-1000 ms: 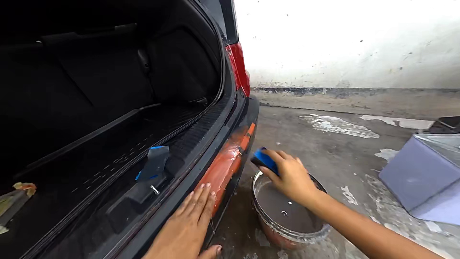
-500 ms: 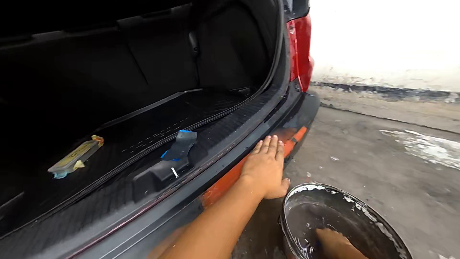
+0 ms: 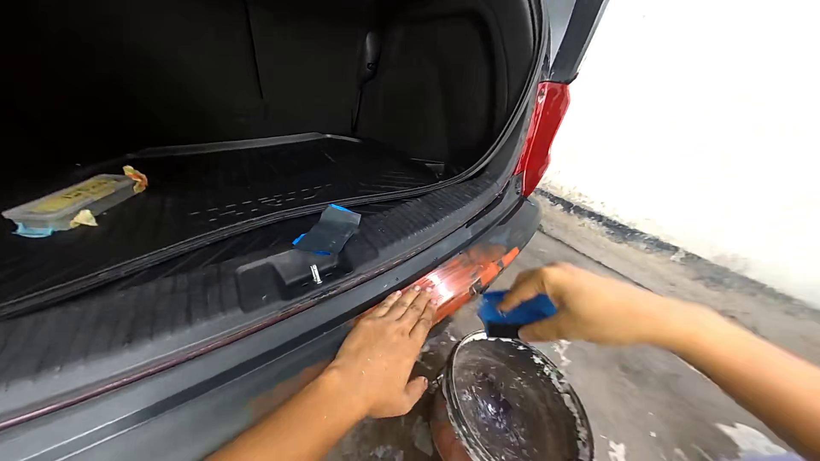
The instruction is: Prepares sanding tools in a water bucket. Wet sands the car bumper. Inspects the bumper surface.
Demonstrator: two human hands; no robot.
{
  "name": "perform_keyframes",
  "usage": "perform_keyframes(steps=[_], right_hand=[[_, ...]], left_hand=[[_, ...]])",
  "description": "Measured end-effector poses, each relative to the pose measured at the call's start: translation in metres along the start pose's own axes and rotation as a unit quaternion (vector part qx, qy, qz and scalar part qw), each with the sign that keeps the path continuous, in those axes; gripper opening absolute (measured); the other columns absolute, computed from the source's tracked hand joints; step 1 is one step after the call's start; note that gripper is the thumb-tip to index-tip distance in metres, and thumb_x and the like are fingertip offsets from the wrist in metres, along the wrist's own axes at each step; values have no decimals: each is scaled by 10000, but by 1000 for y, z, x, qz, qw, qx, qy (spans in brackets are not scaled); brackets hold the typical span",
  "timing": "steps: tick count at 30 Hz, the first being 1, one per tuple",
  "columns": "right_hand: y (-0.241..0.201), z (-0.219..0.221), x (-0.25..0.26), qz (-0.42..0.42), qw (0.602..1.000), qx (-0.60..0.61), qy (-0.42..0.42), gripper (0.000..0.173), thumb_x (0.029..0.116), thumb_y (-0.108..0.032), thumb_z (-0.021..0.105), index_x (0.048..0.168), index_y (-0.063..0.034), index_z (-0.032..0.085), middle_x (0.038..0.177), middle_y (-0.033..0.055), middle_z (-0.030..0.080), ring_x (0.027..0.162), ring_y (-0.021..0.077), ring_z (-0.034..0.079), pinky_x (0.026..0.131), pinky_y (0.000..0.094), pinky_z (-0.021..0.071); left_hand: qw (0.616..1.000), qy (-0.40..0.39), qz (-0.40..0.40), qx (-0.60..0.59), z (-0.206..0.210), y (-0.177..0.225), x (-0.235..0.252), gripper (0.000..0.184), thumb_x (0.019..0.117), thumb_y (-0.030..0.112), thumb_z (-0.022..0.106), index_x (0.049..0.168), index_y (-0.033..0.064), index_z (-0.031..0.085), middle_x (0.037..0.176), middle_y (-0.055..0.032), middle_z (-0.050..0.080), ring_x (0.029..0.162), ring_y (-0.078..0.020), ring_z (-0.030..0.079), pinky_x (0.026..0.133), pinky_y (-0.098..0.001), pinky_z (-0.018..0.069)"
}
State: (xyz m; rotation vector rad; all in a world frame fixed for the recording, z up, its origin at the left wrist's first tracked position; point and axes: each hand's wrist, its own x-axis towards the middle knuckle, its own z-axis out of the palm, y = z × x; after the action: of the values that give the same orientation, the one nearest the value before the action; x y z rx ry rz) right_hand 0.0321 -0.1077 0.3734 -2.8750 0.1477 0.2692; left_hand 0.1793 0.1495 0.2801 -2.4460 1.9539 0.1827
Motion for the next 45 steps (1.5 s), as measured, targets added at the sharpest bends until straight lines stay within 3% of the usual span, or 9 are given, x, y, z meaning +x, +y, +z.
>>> perform_keyframes(steps=[7,13,15,17,26,31,36,41,45], right_hand=[[-110,-65,39,47,972,-230,6,224,800,-381,851,1003,-315,783,858,-59,723,812,142,693,709,474,595],[-95,-35,41,120,968,-214,45,311,891,-391,735,1199,-350,725,1021,6,734,942,238,705,762,556,584],[-82,-7,37,148,974,-148,84,345,920,-377,723,1262,-333,713,1117,50,726,1013,278,698,831,591,573],[-71,29,40,170,970,-79,155,385,942,-376,701,1319,-299,694,1172,101,708,1023,308,696,849,604,569],[-129,124,40,95,942,-61,317,389,970,-486,579,1283,-310,729,1135,27,686,1026,212,660,809,475,568],[-95,108,63,212,920,-63,324,385,989,-380,609,1324,-212,698,1189,178,662,1067,397,639,797,629,523],[-164,140,46,128,921,-107,352,431,1020,-414,489,1347,-215,686,1079,88,637,960,274,611,736,485,498],[-107,116,64,237,908,-101,330,429,1010,-398,529,1346,-177,679,1161,221,644,1052,438,621,778,645,493],[-176,134,52,166,919,-110,341,422,1022,-379,498,1335,-167,685,1099,122,632,976,310,614,750,514,508]], left_hand=[[999,-8,27,-34,-9,-2,28,1002,887,543,672,1647,94,197,1721,-122,168,1601,-287,80,1295,-493,60],[989,-52,129,54,-34,-28,-2,953,935,537,655,1623,26,239,1686,-189,242,1566,-330,232,1267,-511,205],[969,-11,225,100,-44,-51,-19,616,982,481,606,1377,10,578,1415,-192,589,1366,-347,527,1224,-577,271],[940,85,313,110,-48,-79,-23,308,989,386,602,1059,115,730,1004,-53,737,1060,-236,692,1192,-579,332],[882,318,337,-79,-58,-125,-3,188,928,259,587,947,170,751,846,76,713,869,-71,674,917,-375,539],[874,317,318,-186,-61,-134,0,154,904,215,605,925,154,745,812,97,705,789,7,652,749,-260,560],[880,318,314,-162,-63,-135,2,139,891,243,604,890,186,730,762,118,675,746,6,620,728,-282,512],[879,312,324,-157,-63,-138,0,131,892,223,605,893,178,728,756,108,670,725,2,613,667,-270,500],[883,313,313,-157,-63,-137,-1,134,895,251,600,889,204,725,750,128,667,735,6,615,708,-288,506]])
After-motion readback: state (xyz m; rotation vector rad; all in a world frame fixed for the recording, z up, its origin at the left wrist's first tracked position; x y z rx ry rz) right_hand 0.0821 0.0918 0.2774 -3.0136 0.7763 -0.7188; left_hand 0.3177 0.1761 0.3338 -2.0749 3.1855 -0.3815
